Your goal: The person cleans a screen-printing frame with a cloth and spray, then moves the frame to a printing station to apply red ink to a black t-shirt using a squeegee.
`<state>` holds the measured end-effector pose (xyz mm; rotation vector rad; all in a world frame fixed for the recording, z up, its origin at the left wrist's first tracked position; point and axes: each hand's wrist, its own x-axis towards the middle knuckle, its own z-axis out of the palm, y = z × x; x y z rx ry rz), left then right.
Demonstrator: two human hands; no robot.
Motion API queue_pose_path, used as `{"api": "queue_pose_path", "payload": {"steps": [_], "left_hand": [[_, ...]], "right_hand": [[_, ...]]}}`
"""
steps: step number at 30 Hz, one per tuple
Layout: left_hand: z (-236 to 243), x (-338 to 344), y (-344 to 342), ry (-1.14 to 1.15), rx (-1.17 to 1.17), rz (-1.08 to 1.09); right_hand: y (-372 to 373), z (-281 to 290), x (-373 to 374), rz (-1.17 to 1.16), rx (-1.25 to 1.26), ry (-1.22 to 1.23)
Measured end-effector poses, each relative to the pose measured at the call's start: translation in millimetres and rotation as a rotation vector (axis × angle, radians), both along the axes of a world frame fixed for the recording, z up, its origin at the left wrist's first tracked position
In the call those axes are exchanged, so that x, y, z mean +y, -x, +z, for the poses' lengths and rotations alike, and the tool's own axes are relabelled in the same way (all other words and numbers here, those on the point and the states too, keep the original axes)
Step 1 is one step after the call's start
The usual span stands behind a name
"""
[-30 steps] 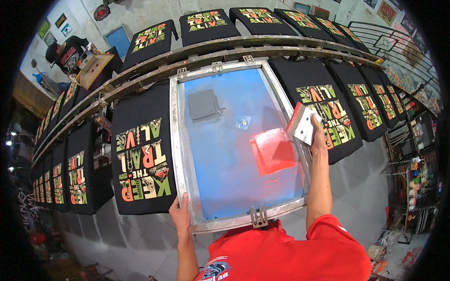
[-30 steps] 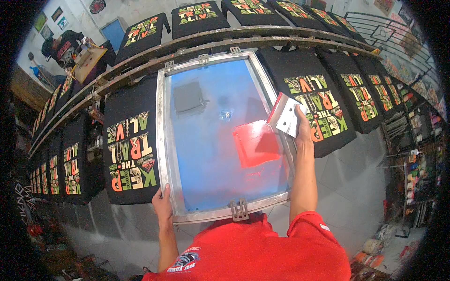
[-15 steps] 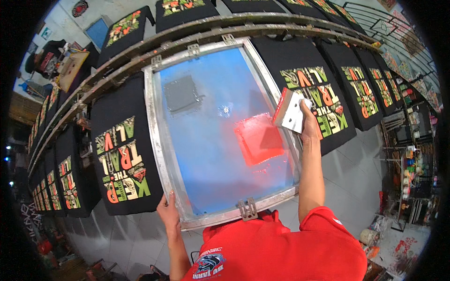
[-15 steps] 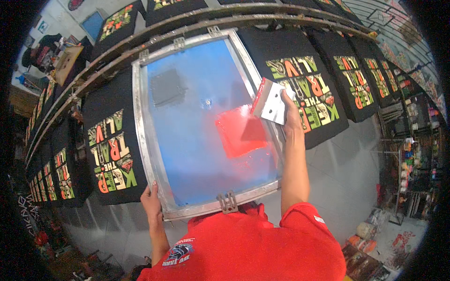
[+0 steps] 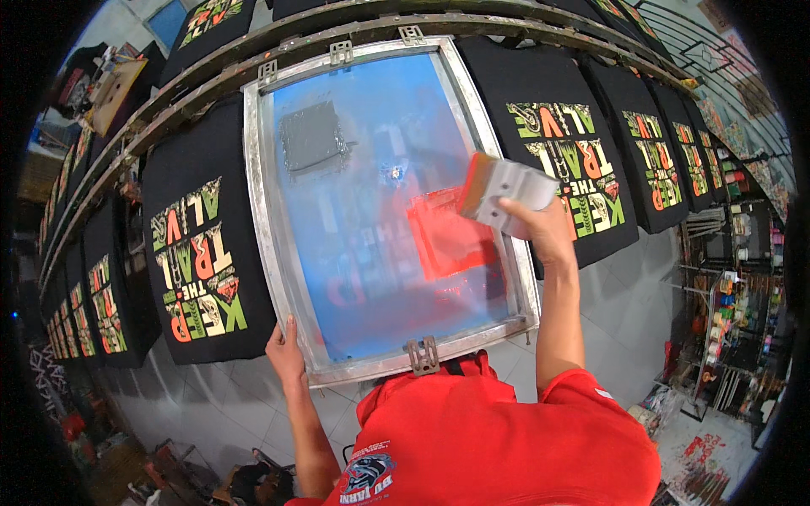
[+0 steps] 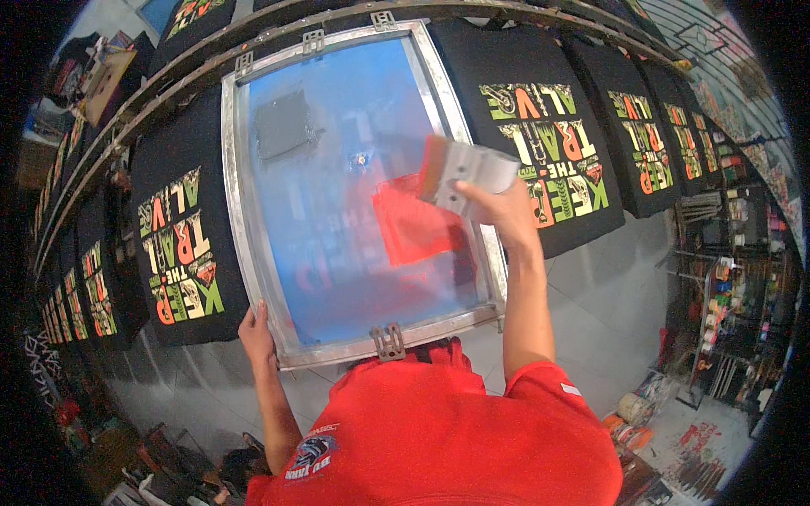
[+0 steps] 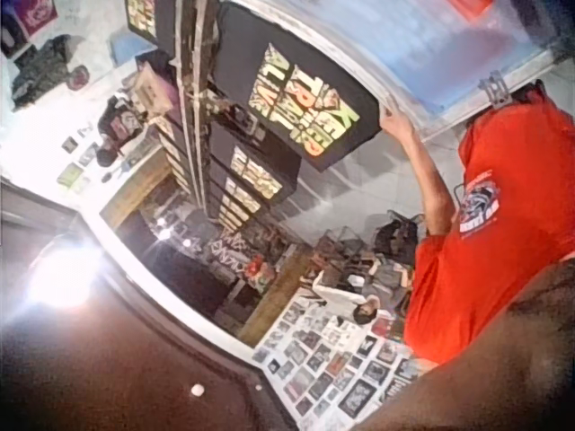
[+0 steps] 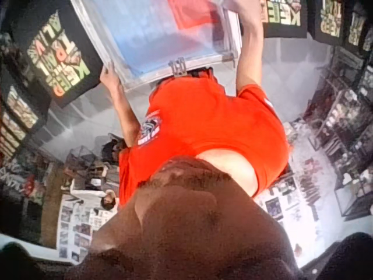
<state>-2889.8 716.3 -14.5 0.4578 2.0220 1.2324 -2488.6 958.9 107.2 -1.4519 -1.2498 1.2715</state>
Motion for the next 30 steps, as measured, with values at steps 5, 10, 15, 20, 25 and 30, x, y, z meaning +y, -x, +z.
{"api": "queue_pose_path", "payload": {"steps": [5, 10, 15, 20, 25, 30], "left_hand": [[-4, -3, 0, 0.001, 0.052, 0.010], [0, 1, -6, -0.040, 0.095, 0.035], [-4, -1, -6, -0.033, 0.125, 0.044], [-3, -2, -8, -0.036, 0.156, 0.023], [-3, -4, -5, -0.013, 0.160, 0.024], [-10, -2, -3, -0.027, 0.177, 0.055]], "right_hand": [[40, -4, -4, 0.487, -0.810, -0.526], [66, -28, 17, 0.579, -1.119, -0.804], [76, -39, 19, 0.632, -1.221, -0.812], [64, -43, -1, 0.749, -1.219, -0.894], [35, -35, -30, 0.995, -1.178, -0.947], [1, -15, -6, 1.215, -1.078, -1.060]]}}
